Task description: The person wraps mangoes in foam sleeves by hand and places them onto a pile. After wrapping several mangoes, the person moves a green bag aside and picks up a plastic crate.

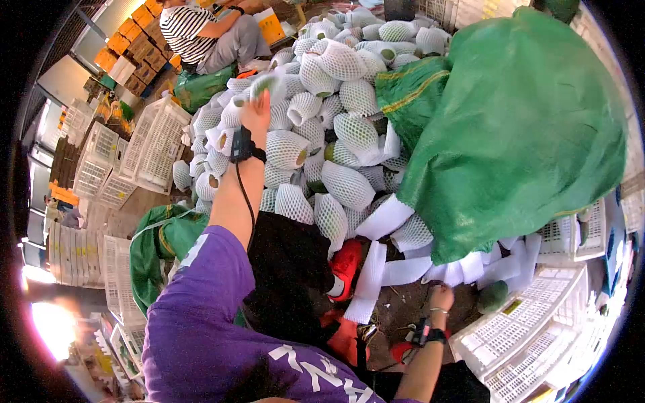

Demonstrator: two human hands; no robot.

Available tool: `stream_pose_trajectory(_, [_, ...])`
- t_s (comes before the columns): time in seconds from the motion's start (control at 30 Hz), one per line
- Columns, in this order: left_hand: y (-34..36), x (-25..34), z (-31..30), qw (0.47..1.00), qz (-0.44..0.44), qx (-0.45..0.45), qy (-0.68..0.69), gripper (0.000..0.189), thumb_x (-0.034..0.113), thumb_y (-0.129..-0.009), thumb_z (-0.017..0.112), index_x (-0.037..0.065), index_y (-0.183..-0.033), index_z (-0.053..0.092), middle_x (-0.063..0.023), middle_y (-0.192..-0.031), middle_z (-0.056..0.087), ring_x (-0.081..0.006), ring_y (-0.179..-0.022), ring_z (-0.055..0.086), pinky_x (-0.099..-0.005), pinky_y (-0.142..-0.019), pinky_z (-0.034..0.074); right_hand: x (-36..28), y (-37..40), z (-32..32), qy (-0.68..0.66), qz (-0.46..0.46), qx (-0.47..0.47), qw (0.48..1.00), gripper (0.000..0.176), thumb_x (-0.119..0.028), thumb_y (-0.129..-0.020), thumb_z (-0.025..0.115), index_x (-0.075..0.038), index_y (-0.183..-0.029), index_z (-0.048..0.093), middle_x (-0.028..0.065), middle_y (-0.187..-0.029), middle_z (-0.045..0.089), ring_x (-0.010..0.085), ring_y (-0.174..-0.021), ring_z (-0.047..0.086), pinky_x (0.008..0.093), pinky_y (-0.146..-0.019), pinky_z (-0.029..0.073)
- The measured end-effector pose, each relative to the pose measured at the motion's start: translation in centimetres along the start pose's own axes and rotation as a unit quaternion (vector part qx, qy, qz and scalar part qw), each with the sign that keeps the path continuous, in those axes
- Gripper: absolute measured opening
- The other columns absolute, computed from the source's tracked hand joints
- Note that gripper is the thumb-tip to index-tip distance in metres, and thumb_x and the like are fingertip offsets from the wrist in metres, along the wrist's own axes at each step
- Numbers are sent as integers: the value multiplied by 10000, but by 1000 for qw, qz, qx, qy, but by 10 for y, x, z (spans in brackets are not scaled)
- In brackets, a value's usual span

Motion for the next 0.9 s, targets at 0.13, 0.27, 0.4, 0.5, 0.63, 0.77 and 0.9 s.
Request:
stream_pose_trajectory(0.13, [40,-9,103,870,66,-377,-310,296,154,-812,468,-55,-1021,452,-158,-878,558,-248,-799,562,-339,-750,464,15,-64,-28,189,83,-30,978,511,-205,-683,588,-17,-1127,419,182,-1119,460,339,-995,458,430,-852,354])
stream_pose_trajectory(0.27, [162,-172,109,731,-200,-573,-313,323,206,-797,493,-5,-1041,479,-119,-886,549,-190,-759,577,-282,-642,492,-5,-118,27,307,-139,-26,941,562,-302,-717,558,-55,-1183,364,163,-1194,402,296,-1105,368,405,-940,262])
stream_pose_trajectory(0.4, [291,-190,174,484,-130,-673,-544,321,338,-732,520,78,-907,590,-146,-870,591,-301,-777,564,-373,-695,444,-16,-123,35,211,19,-158,965,453,-269,-727,534,-48,-1106,421,151,-1157,431,290,-1083,390,396,-908,301])
stream_pose_trajectory(0.5, [380,-182,189,417,-115,-739,-516,331,319,-730,510,76,-944,580,-159,-886,587,-319,-821,552,-377,-725,433,-13,-119,17,168,61,-181,967,377,-245,-735,515,-43,-1049,464,141,-1130,453,285,-1067,406,390,-885,330])
stream_pose_trajectory(0.63, [478,-151,195,285,-97,-837,-456,370,313,-716,529,40,-963,567,-166,-889,585,-320,-833,551,-389,-751,424,-13,-100,-19,142,104,-181,968,309,-220,-742,497,-37,-991,507,132,-1103,474,281,-1051,422,383,-861,359])
stream_pose_trajectory(0.77, [517,-139,221,440,-111,-790,-413,544,296,-647,615,14,-1089,471,-181,-1038,521,-316,-948,505,-382,-802,405,-41,-55,-87,225,-49,39,972,255,-135,-673,526,-34,-908,524,171,-837,545,339,-746,539,427,-657,445])
stream_pose_trajectory(0.9, [545,-105,223,716,-81,-645,-255,921,224,-543,722,-17,-1269,209,-208,-1262,322,-292,-1115,392,-327,-901,348,-96,26,-62,-287,-10,-158,945,926,26,-515,585,-48,-1311,118,70,-723,521,161,-542,442,269,-506,411])
Point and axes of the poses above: each hand's wrist, its own y-axis away from the middle knuckle, its own z-axis out of the palm, x = y × z, the point moved 10 cm from there along -y, towards the middle knuckle
